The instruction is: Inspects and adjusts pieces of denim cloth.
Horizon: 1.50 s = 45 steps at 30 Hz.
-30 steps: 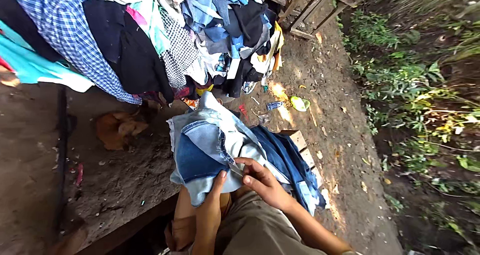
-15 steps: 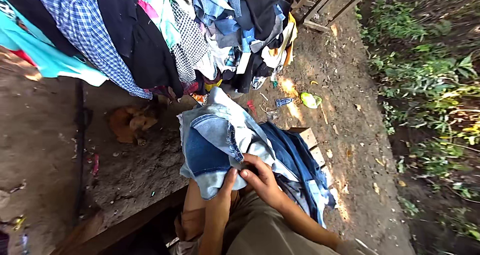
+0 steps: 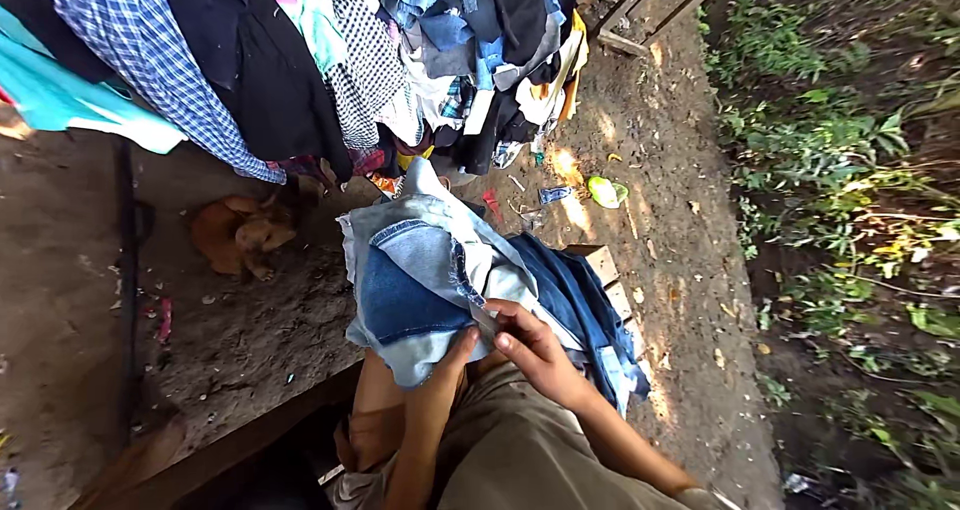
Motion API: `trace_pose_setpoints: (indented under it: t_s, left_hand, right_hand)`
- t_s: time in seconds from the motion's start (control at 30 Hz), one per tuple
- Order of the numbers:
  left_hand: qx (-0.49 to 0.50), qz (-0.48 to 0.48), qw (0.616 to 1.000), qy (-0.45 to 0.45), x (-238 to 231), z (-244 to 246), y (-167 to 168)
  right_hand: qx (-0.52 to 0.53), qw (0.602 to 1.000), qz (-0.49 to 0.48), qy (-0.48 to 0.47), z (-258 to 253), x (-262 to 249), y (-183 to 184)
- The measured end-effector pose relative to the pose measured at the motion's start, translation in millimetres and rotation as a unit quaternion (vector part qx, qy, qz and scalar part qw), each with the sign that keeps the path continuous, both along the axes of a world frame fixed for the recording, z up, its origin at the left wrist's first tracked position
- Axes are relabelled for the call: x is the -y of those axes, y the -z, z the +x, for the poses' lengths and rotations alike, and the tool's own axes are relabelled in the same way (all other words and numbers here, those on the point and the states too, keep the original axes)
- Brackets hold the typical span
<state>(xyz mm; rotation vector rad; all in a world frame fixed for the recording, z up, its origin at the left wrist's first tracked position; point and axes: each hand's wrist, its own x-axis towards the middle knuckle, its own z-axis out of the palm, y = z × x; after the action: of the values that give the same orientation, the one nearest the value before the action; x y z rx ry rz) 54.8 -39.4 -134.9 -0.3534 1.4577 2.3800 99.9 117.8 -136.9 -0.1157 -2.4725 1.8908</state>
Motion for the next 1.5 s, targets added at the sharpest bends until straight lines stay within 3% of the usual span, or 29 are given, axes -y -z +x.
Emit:
trace_pose_setpoints:
  t_s: [0.27, 0.4, 0.53, 0.6, 0.8, 0.83, 0.9, 1.0, 1.1, 1.2, 1.3, 1.4, 1.5]
  left_hand:
    - [0.001, -0.013, 1.000, -0.014, 1.8, 3.4, -1.3]
    - [0.044, -0.048, 0.998, -0.027, -2.6, 0.6, -50.6]
    - [0.054, -0.052, 0.997, -0.023, -2.3, -1.4, -65.2]
    - [0.037, -0.027, 0.999, -0.014, 0.4, 1.9, -58.4]
    - [-0.004, 0.030, 0.999, 0.033, 7.6, 12.3, 3.7]
    - [0.006, 0.027, 0.999, 0.032, 8.3, 11.9, 4.9]
    - [0.019, 0.021, 0.999, 0.030, 11.9, 10.7, 3.5]
    - [0.029, 0.024, 0.999, 0.020, 15.7, 10.5, 6.3]
    - [0.052, 0.044, 0.998, -0.013, 12.0, 11.1, 8.5]
    - [0.072, 0.030, 0.996, -0.042, 3.8, 10.0, -0.5]
    - [0.062, 0.007, 0.997, -0.046, 0.3, 9.1, -4.2]
    - [0.043, -0.036, 0.998, -0.036, 2.8, 11.0, -0.6]
    - [0.023, -0.041, 0.999, -0.026, 5.4, 12.1, 2.5]
  right_hand:
    - [-0.070, 0.988, 0.135, -0.034, 6.7, -9.5, 16.4]
    - [-0.096, 0.984, 0.130, -0.080, 2.0, -16.3, 14.6]
    - [-0.105, 0.980, 0.148, -0.079, -0.6, -19.3, 13.2]
    - [-0.109, 0.980, 0.144, -0.087, -1.5, -21.4, 12.2]
    - [-0.140, 0.969, 0.193, -0.064, -6.8, -17.3, 14.3]
    - [-0.130, 0.977, 0.159, -0.049, -6.3, -11.4, 16.0]
    - [-0.063, 0.997, -0.015, -0.037, -5.8, 0.1, 11.7]
    - [0.117, 0.950, -0.291, -0.002, -10.1, 10.0, -3.3]
    - [0.206, 0.915, -0.346, -0.029, -19.5, -0.4, -10.8]
    - [0.159, 0.952, -0.253, -0.064, -19.3, -5.2, -15.3]
    - [0.050, 0.993, -0.059, -0.089, -7.4, -5.5, -10.5]
    - [-0.017, 0.986, 0.147, -0.073, 4.9, -1.3, -8.2]
    - [-0.027, 0.974, 0.222, -0.033, 9.4, 5.2, -5.7]
